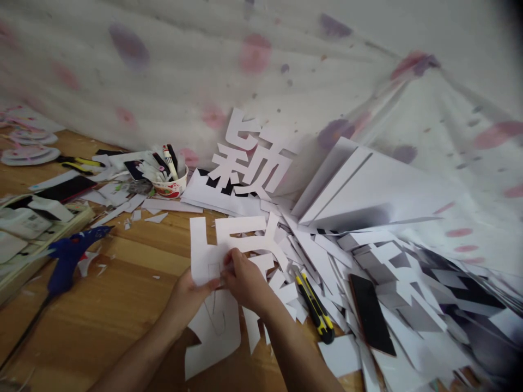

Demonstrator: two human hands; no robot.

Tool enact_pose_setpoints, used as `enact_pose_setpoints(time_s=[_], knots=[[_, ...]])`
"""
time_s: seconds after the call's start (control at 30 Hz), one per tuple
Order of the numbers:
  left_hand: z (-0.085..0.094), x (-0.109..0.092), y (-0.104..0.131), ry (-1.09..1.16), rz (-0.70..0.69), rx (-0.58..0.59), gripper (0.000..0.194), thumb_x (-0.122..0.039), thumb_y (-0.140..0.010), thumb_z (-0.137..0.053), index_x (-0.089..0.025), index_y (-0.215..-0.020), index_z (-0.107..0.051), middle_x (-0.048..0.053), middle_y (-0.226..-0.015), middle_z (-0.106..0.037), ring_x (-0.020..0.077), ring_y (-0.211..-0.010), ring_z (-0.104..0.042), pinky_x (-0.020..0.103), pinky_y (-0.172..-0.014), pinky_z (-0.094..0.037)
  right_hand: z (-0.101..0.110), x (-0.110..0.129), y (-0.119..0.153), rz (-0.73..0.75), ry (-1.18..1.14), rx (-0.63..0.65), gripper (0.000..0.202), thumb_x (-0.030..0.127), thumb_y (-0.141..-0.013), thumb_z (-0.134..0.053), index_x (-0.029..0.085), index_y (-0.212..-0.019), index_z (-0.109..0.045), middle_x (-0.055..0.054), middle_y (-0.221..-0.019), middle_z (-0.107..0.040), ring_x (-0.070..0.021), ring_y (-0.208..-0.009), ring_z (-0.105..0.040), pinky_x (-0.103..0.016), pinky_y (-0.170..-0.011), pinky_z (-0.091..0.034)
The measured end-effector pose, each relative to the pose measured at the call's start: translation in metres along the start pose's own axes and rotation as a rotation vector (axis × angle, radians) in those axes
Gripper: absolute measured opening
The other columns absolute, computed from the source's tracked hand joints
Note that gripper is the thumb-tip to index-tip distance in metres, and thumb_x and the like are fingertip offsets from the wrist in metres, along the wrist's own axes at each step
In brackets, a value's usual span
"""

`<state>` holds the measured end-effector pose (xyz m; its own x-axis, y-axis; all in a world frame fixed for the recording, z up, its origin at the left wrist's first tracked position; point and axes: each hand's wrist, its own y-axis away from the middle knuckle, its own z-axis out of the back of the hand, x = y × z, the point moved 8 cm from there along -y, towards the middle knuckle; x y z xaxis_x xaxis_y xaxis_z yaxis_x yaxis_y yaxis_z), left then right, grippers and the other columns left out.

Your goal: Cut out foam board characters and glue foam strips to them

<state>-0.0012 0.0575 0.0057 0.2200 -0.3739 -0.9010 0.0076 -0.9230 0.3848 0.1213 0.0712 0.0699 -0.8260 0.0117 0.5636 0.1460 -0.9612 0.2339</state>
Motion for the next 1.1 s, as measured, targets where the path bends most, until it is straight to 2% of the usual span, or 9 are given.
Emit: enact_pose_setpoints(time_s=[0.23, 0.43, 0.67, 0.83, 1.1], knots=[[0.002, 0.012, -0.002, 0.058, 0.039, 0.047, 0.053, -0.030, -0.053, -0.076, -0.014, -0.102, -0.064, 0.009, -0.097, -0.070, 0.0241, -0.091, -0.065, 0.036, -0.085, -0.049, 0.000, 0.004, 0.000, 0.039, 0.010, 0.005, 0.022, 0.011, -0.074, -0.048, 0.018, -0.095, -0.047, -0.004, -0.081, -0.057, -0.0176, -0.076, -0.054, -0.027, -0.065, -0.035], [0.003, 0.018, -0.005, 0.076, 0.087, 0.035, 0.048, -0.031, -0.050, -0.078, -0.014, -0.094, -0.067, 0.009, -0.094, -0.071, 0.0238, -0.088, -0.065, 0.034, -0.081, -0.050, -0.007, 0.003, -0.002, 0.038, 0.083, -0.011, 0.022, 0.012, -0.076, -0.046, 0.017, -0.097, -0.047, -0.008, -0.096, -0.057, -0.0198, -0.083, -0.055, -0.030, -0.071, -0.037], [0.002, 0.017, -0.002, -0.010, 0.099, -0.002, 0.041, -0.027, -0.054, -0.075, -0.013, -0.092, -0.065, 0.010, -0.091, -0.071, 0.0236, -0.085, -0.066, 0.033, -0.076, -0.051, -0.008, -0.001, -0.001, 0.012, 0.072, 0.006, 0.023, 0.013, -0.074, -0.048, 0.017, -0.097, -0.047, -0.008, -0.096, -0.057, -0.0190, -0.082, -0.056, -0.029, -0.069, -0.037], [0.001, 0.008, 0.001, -0.053, 0.032, -0.027, 0.038, -0.020, -0.053, -0.072, -0.015, -0.091, -0.066, 0.008, -0.091, -0.072, 0.0228, -0.085, -0.066, 0.030, -0.075, -0.051, -0.011, -0.001, 0.001, 0.009, 0.082, 0.046, 0.029, 0.013, -0.069, -0.052, 0.017, -0.098, -0.048, -0.008, -0.095, -0.059, -0.0206, -0.081, -0.057, -0.029, -0.066, -0.037], [0.005, 0.015, -0.007, -0.102, -0.012, -0.043, 0.037, -0.017, -0.052, -0.072, -0.014, -0.089, -0.068, 0.007, -0.087, -0.072, 0.0234, -0.082, -0.066, 0.030, -0.073, -0.051, -0.018, 0.002, -0.003, -0.003, 0.178, 0.036, 0.032, 0.014, -0.069, -0.051, 0.013, -0.100, -0.047, -0.012, -0.098, -0.059, -0.0248, -0.086, -0.059, -0.032, -0.069, -0.038]])
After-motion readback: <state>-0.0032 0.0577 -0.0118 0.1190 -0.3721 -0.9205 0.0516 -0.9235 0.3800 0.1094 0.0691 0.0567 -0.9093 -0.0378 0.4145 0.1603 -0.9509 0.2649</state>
